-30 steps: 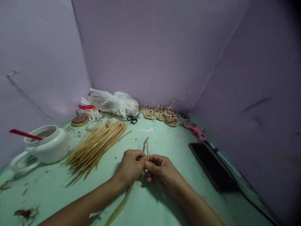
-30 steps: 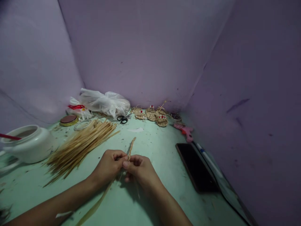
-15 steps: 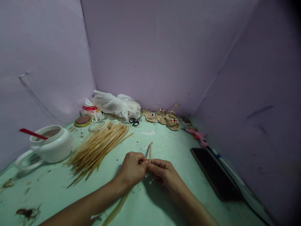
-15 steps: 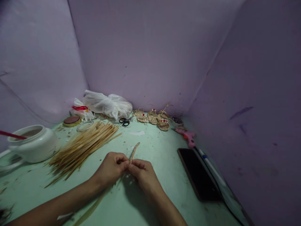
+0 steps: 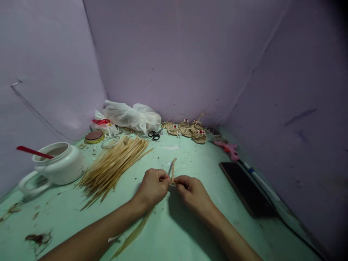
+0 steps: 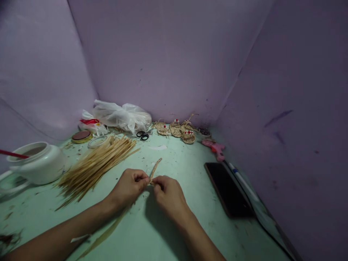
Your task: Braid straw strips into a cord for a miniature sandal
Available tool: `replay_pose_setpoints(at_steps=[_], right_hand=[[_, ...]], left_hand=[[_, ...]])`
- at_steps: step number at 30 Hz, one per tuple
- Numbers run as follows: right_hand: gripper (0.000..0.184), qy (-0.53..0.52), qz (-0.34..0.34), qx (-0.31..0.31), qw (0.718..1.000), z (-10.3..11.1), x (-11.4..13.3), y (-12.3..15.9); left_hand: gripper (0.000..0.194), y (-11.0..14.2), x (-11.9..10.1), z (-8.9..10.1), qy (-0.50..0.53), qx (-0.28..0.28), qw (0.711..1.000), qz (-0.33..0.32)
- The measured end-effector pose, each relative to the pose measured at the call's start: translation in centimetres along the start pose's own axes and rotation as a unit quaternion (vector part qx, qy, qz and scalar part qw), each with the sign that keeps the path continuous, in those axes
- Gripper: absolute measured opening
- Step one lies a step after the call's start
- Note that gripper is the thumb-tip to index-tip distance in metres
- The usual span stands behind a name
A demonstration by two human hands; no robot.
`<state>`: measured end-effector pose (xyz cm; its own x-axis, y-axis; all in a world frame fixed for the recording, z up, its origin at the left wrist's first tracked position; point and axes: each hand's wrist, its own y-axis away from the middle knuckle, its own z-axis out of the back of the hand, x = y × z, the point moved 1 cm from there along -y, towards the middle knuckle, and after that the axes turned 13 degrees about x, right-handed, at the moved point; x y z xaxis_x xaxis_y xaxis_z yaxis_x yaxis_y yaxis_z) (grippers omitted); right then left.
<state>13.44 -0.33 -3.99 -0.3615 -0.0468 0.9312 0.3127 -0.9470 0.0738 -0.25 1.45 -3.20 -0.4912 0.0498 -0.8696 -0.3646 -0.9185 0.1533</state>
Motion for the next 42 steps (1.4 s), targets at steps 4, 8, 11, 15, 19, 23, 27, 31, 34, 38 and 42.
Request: replay_pose_setpoints(at_steps=[4,8,11,15,19,23,27,31,34,38,42], right_hand=[[0.021,0.055,0.019,-0.067,0.996,1.4,0.5,0.3],[0.026,-0.138,-0.106,-0.024,0.984,1.1,1.4,0.5],[0.024,-0.303,-0.122,0.096,0.94,-0.2,1.7,0.5],[0.017,-0.339,-0.142,0.085,0.926,-0.9,1.3,0.4],[0.016,-0.292,-0.164,0.04,0.941,-1.0,0.8,0.2],[0.016,-0.231,-0.13,-0.019,0.964,-1.4,0.5,0.1],[0.016,-0.185,-0.11,-0.047,0.975,-1.7,0.0,-0.1],[0.013,-0.224,-0.096,-0.057,0.968,-1.9,0.0,-0.1],[0.011,-0.287,-0.111,-0.063,0.95,-2.1,0.4,0.0],[0.007,-0.322,-0.136,-0.084,0.933,-2.0,0.7,0.2],[0.005,-0.353,-0.147,-0.076,0.921,-1.9,0.6,0.2]], left_hand=[[0.022,0.1,-0.2,0.3,0.014,-0.007,1.0,0.02],[0.023,0.3,-0.2,0.1,0.014,-0.001,1.0,0.012],[0.023,0.4,0.0,-0.4,0.021,0.018,1.0,0.003],[0.023,0.6,0.1,-0.8,0.0,0.042,0.999,-0.008],[0.024,0.8,-0.3,-0.2,-0.156,0.016,0.987,-0.028],[0.023,1.0,-1.1,0.9,-0.306,0.027,0.951,-0.032],[0.023,1.2,-1.7,1.4,-0.328,0.07,0.942,-0.005],[0.024,2.2,-2.5,0.6,-0.371,0.032,0.928,-0.002],[0.024,3.3,-2.9,-0.7,-0.409,0.017,0.912,-0.006],[0.026,4.3,-2.5,-2.5,-0.464,0.014,0.885,-0.04],[0.035,4.5,-1.5,-3.5,-0.526,0.025,0.842,-0.118]])
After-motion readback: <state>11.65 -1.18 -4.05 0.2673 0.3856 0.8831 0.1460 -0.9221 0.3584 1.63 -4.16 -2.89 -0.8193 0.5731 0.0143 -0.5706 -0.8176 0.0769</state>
